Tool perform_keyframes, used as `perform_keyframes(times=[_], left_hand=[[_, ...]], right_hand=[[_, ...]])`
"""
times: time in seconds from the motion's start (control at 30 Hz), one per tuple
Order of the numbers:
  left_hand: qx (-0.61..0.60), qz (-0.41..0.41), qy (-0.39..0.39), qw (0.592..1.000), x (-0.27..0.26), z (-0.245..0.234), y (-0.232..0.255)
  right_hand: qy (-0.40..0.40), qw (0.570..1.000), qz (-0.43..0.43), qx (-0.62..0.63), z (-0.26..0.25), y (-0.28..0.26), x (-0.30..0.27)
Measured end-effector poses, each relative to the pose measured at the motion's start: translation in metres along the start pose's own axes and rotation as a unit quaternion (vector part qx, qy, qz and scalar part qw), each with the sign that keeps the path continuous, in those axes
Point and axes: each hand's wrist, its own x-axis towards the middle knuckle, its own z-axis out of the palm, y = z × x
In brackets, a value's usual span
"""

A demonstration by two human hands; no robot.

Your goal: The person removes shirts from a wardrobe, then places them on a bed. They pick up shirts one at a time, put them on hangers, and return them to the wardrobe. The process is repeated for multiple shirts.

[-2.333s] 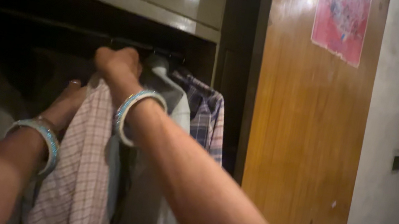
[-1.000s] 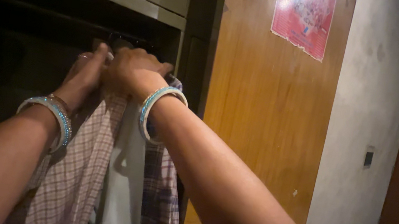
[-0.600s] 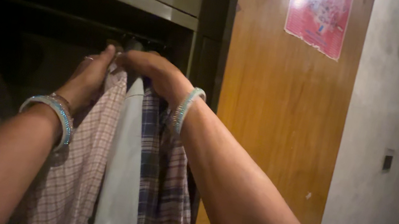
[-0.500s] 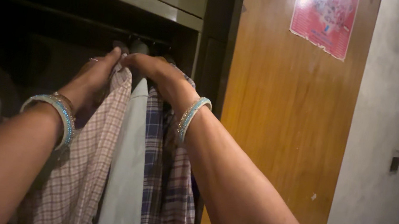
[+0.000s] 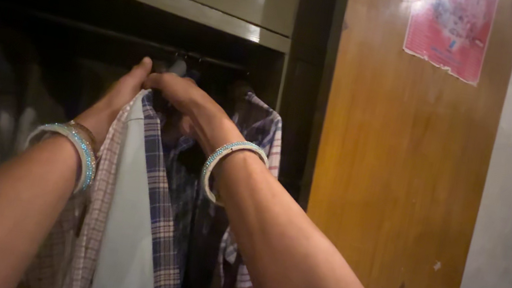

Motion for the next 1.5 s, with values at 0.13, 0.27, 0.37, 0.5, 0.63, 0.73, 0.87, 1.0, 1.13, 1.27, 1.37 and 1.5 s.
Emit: perform_keyframes(times=[0.13,0.27,0.37,0.5,0.63,0.73,0.87,1.0,1.13,1.27,1.37,1.5], left_hand=[[0.065,0.044,-0.006,0.997,-0.004,-0.005,0.008],[-0.014,-0.018,0.010,1.000,-0.016,0.017,0.010],[0.098,0.031,0.070,0.992,-0.034,0.046,0.022],[0.253,0.017,0.153,0.955,-0.069,0.082,0.037],[0.298,0.001,0.122,0.947,-0.081,0.111,0.041],[0.246,0.050,0.066,0.966,-0.088,0.127,0.033],[0.144,0.134,-0.021,0.980,-0.111,0.145,0.012],[0.108,0.039,0.071,0.991,-0.111,0.161,-0.001],[0.042,0.042,0.050,0.997,-0.088,0.187,-0.016],[0.113,0.048,0.043,0.992,-0.102,0.190,-0.020],[0.119,0.056,-0.013,0.991,-0.133,0.178,-0.016],[0.126,-0.002,0.032,0.992,-0.155,0.156,-0.020]], right_hand=[[0.025,0.997,0.000,-0.072,0.005,-0.008,-0.015],[0.047,0.989,0.000,-0.140,0.000,-0.014,-0.029],[0.165,0.945,-0.021,-0.281,-0.004,-0.022,-0.034],[0.235,0.859,-0.059,-0.451,-0.012,-0.031,-0.041],[0.243,0.843,-0.070,-0.474,-0.020,-0.038,-0.053],[0.240,0.838,-0.093,-0.481,-0.028,-0.039,-0.062],[0.242,0.834,-0.078,-0.490,-0.038,-0.045,-0.074],[0.259,0.844,-0.084,-0.461,-0.047,-0.048,-0.080],[0.267,0.841,-0.127,-0.454,-0.056,-0.037,-0.083],[0.247,0.841,-0.175,-0.448,-0.064,-0.024,-0.086],[0.221,0.864,-0.147,-0.428,-0.060,-0.017,-0.088],[0.206,0.839,-0.217,-0.454,-0.042,-0.013,-0.095]])
